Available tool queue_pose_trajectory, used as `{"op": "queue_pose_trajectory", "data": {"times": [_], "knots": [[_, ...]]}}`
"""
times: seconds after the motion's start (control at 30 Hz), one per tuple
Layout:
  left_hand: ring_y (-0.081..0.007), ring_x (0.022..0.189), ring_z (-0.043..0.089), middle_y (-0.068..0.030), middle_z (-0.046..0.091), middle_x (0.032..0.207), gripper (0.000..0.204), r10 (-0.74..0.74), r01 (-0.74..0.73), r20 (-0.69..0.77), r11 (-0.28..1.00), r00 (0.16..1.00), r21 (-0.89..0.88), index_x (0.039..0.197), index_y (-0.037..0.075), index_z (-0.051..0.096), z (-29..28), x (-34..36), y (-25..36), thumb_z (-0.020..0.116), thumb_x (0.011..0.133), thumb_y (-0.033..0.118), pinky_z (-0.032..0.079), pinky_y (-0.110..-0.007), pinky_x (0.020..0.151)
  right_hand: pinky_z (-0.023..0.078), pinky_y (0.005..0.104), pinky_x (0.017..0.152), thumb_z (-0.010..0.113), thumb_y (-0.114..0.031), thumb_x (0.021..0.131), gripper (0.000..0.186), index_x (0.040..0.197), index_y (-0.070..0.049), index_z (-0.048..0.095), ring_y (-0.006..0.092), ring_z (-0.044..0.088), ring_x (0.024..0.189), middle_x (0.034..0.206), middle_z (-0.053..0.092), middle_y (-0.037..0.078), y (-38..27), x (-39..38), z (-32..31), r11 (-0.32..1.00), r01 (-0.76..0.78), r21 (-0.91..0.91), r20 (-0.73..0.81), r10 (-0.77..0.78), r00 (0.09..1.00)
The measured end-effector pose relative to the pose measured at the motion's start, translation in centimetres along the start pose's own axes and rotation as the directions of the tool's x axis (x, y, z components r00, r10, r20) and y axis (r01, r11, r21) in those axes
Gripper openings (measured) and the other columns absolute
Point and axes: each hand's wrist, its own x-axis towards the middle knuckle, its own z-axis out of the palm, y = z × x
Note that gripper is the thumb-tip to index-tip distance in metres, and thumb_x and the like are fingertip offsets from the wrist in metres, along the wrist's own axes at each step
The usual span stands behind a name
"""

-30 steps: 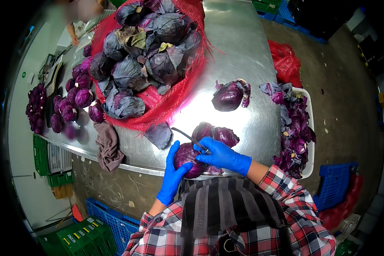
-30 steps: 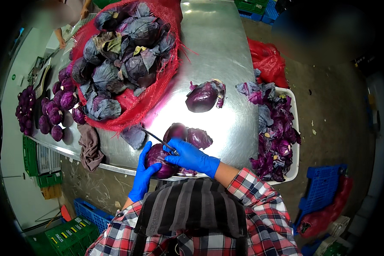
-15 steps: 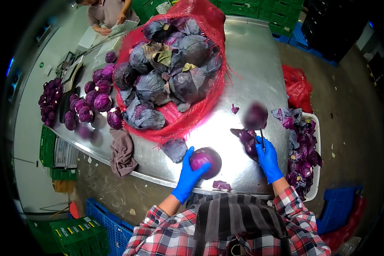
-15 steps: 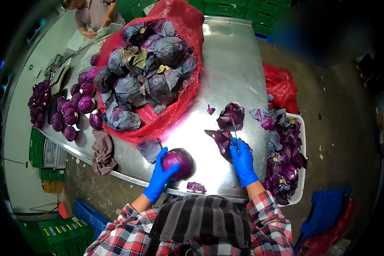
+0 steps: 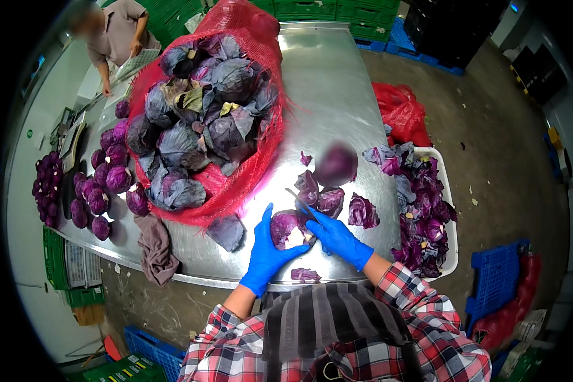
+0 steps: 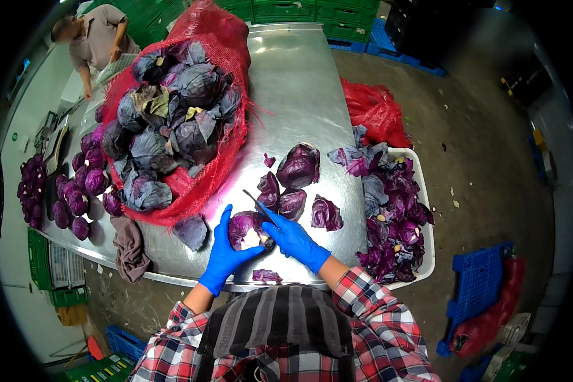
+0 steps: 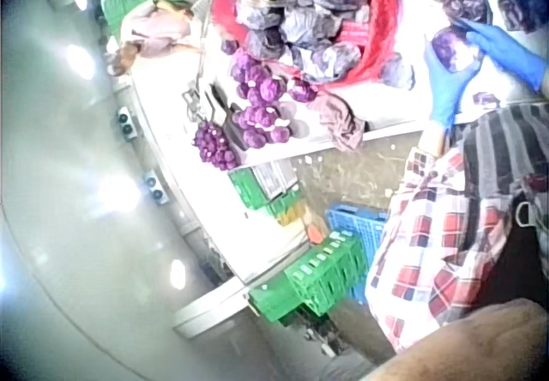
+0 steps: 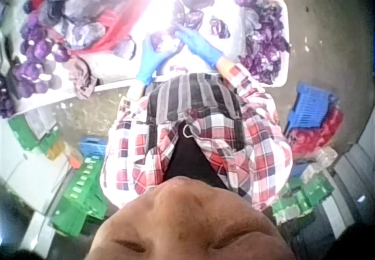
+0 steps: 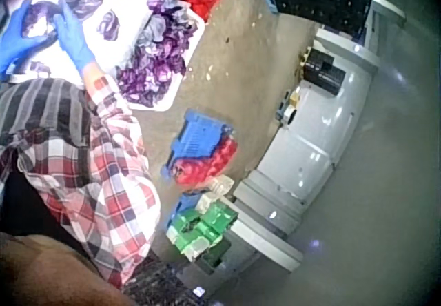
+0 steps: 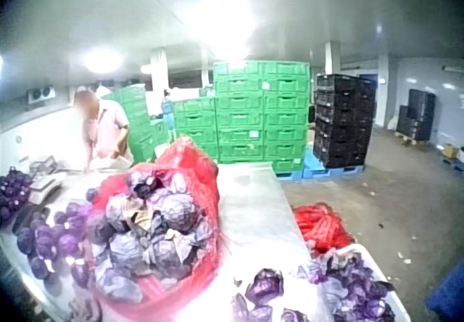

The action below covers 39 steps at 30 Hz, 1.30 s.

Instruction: The person peels and trims the outer leaves of red cabbages by hand and with a knife, discarding waste into a bin and placing cleaned cabbages into a container.

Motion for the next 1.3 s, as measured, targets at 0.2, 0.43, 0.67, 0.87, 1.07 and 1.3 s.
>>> {"op": "queue_pose_trajectory", "data": {"times": [0.2, 0.43, 0.67, 0.87, 1.07, 1.3], "knots": [[-0.0356, 0.112, 0.049, -0.0209, 0.046, 0.116, 0.121, -0.161, 0.16, -0.006, 0.977, 0.987, 0.14, 0.145, 0.003, 0.015, 0.7, -0.3, 1.3, 0.087, 0.057, 0.043, 0.041, -0.042, 0.097, 0.052, 0.0415, 0.075, 0.044, -0.036, 0.096, 0.068, 0.149, -0.02, 0.005, 0.0397, 0.062, 0.096, 0.137, 0.04, 0.027, 1.8, -1.4, 2.6, 0.909, 0.255, -0.328, -0.184, -0.327, 0.927], [-0.0392, 0.125, 0.039, -0.0269, 0.034, 0.136, 0.112, -0.069, 0.087, -0.207, 0.993, 0.976, 0.077, 0.142, -0.005, 0.015, 3.9, -0.8, 0.9, 0.082, 0.066, 0.041, 0.034, -0.043, 0.103, 0.051, 0.0392, 0.076, 0.046, -0.032, 0.095, 0.044, 0.134, -0.011, 0.045, 0.0393, 0.061, 0.095, 0.111, 0.058, 0.026, 2.3, 0.3, 2.2, 0.931, 0.249, -0.265, -0.361, -0.335, 0.87], [-0.0339, 0.127, 0.037, -0.0236, 0.029, 0.14, 0.109, -0.008, -0.005, -0.215, 0.998, 0.977, -0.062, 0.144, -0.002, 0.015, 3.7, -2.3, 0.2, 0.084, 0.066, 0.031, 0.032, -0.042, 0.106, 0.039, 0.0238, 0.038, 0.044, -0.038, 0.097, 0.033, 0.097, -0.009, 0.058, 0.0104, 0.048, 0.042, 0.074, 0.063, 0.006, 3.9, 1.7, -1.5, 0.916, -0.105, 0.388, -0.324, 0.242, 0.914], [-0.0283, 0.127, 0.039, -0.0198, 0.029, 0.141, 0.109, -0.082, 0.044, -0.141, 0.966, 0.987, -0.254, 0.146, 0.001, 0.012, 2.6, -2.2, 0.2, 0.084, 0.068, 0.026, 0.035, -0.037, 0.105, 0.047, 0.025, 0.062, 0.07, -0.039, 0.081, 0.072, 0.138, -0.009, 0.038, 0.0179, 0.06, 0.08, 0.122, 0.057, 0.01, 2.9, -0.1, 1.0, 0.958, 0.253, 0.131, -0.203, -0.224, 0.953], [-0.0269, 0.127, 0.039, -0.0158, 0.026, 0.145, 0.109, -0.009, -0.021, -0.127, 0.973, 0.992, -0.228, 0.146, 0.002, 0.013, 1.9, -2.0, -0.6, 0.085, 0.066, 0.025, 0.035, -0.037, 0.106, 0.051, 0.0342, 0.068, 0.065, -0.033, 0.086, 0.039, 0.113, -0.005, 0.058, 0.0259, 0.067, 0.081, 0.098, 0.067, 0.017, 3.5, 1.1, 1.8, 0.956, 0.282, -0.085, -0.352, -0.293, 0.889], [-0.0277, 0.131, 0.035, -0.0161, 0.024, 0.147, 0.111, 0.01, -0.039, -0.126, 0.974, 0.992, -0.224, 0.146, 0.002, 0.014, 1.7, -1.9, -1.6, 0.085, 0.064, 0.024, 0.03, -0.038, 0.11, 0.047, 0.0366, 0.046, 0.059, -0.034, 0.089, 0.034, 0.1, -0.003, 0.054, 0.0227, 0.061, 0.053, 0.066, 0.061, 0.014, 4.7, 4.1, -0.9, 0.994, -0.086, -0.074, -0.342, 0.056, 0.938]]}}
